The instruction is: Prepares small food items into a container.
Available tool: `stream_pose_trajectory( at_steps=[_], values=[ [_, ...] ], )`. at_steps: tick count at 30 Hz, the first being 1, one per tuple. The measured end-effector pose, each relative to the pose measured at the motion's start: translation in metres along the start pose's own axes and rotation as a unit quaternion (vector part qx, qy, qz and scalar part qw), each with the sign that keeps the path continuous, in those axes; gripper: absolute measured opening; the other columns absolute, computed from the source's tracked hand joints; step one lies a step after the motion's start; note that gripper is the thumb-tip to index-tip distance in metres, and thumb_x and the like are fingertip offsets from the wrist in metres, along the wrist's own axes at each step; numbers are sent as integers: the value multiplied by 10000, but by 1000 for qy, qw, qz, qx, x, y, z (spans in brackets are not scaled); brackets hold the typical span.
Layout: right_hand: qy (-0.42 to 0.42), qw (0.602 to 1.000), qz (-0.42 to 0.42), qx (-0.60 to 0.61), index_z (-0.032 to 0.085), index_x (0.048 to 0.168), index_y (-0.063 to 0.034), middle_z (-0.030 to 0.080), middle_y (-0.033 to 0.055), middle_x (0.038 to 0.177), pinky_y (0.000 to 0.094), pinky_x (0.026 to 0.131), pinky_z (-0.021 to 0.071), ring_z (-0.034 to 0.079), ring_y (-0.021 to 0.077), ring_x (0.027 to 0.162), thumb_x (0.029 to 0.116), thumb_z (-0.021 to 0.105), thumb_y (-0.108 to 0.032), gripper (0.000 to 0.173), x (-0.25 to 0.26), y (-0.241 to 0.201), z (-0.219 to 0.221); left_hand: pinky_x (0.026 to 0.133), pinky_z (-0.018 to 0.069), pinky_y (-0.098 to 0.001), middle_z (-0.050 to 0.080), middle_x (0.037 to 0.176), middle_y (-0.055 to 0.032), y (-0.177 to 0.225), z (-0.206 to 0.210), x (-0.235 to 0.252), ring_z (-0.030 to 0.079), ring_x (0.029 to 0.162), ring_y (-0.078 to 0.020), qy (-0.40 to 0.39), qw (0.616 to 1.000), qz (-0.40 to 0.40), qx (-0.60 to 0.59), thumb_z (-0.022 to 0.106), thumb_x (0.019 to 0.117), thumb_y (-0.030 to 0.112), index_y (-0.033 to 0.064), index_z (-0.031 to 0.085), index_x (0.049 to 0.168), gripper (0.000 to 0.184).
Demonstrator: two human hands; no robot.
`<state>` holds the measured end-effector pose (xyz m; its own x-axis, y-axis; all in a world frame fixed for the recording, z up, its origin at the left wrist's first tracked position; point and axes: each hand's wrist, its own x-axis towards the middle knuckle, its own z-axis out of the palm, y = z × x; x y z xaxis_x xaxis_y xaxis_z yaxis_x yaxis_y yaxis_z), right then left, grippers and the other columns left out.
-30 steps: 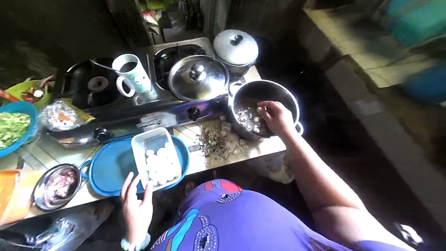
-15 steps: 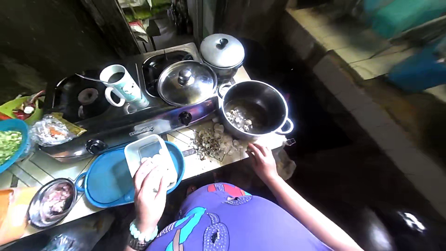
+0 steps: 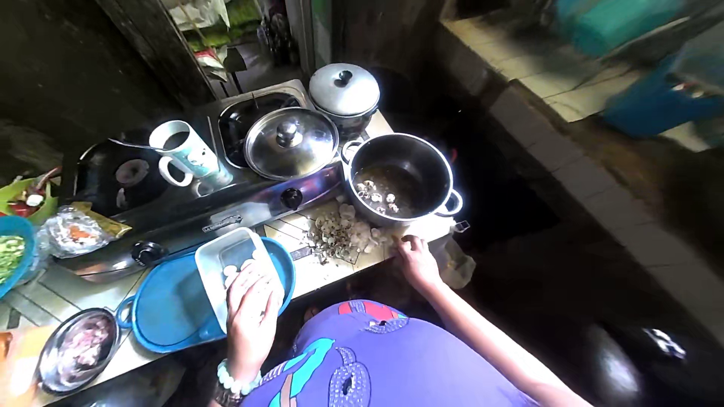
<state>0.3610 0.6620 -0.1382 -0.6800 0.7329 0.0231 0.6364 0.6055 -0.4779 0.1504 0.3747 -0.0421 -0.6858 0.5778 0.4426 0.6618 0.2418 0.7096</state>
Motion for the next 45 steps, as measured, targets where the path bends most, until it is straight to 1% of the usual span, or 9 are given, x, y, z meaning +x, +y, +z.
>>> stream_pose_trajectory(
  at_steps=[8,12,15,18,23,28,31,34,45],
  values=[
    [-34,999,-1,-13,678,1317,-56,639,282,1272,601,955,504,580,519,1190,1023,581,-218,350,6,4,3,1132,382,-240,580,1334,-271,-2,1,-4,494,1358,-203,-10,1000,-12,3,658,937,191,-34,739,1063,270],
    [96,991,-84,36,722,1095,8,743,195,1056,540,872,561,688,432,1017,920,689,-144,234,4,3,2,1121,397,-234,583,1333,-262,1,-2,-3,501,1354,-192,-8,1000,-18,2,655,951,206,-30,738,1058,272],
    [-9,999,-6,38,676,1211,27,712,231,1150,579,951,522,645,453,1141,986,645,-159,294,3,0,-2,1111,407,-235,582,1327,-274,-3,-1,-5,513,1339,-204,-10,1000,-21,-3,652,935,179,-36,743,1050,261],
    [114,990,-71,48,704,1129,51,735,217,1042,527,807,584,711,412,948,950,678,-160,278,1,-3,-2,1118,410,-253,589,1336,-251,0,2,-3,512,1339,-206,-18,1000,-15,-8,647,955,190,-15,748,1070,255],
    [-17,999,-15,46,715,1180,23,696,260,1192,602,940,522,637,477,1157,981,665,-201,304,6,-9,-3,1079,463,-303,630,1298,-241,1,15,0,577,1276,-249,-47,999,-4,-11,642,947,169,-11,752,1063,241],
    [-51,963,-102,244,745,1198,-36,676,186,1094,277,728,537,637,163,827,916,744,-245,350,7,-85,-19,1000,534,-301,635,1301,-245,19,39,11,651,1184,-220,-152,980,-68,-112,661,948,99,-85,682,1216,326],
    [-80,910,-199,354,679,1121,67,691,157,1011,224,742,555,647,95,793,883,782,-193,367,8,-123,-16,923,585,-327,635,1298,-161,35,48,24,686,1083,-174,-209,885,-286,-301,576,1017,76,-78,523,1390,407],
    [-76,879,-271,385,664,1010,78,704,160,1005,227,799,582,690,103,848,882,789,-154,293,11,-142,-14,827,620,-339,720,1035,-93,44,47,31,724,867,-158,-149,808,-375,-428,540,1013,-2,-71,610,1225,234],
    [-64,882,-382,270,760,939,-10,715,134,930,161,775,534,671,105,827,940,672,-113,136,23,-149,-40,824,621,-322,739,1018,-98,42,39,27,733,859,-158,-114,837,-344,-410,611,960,-48,-84,656,1168,216]
  ],
)
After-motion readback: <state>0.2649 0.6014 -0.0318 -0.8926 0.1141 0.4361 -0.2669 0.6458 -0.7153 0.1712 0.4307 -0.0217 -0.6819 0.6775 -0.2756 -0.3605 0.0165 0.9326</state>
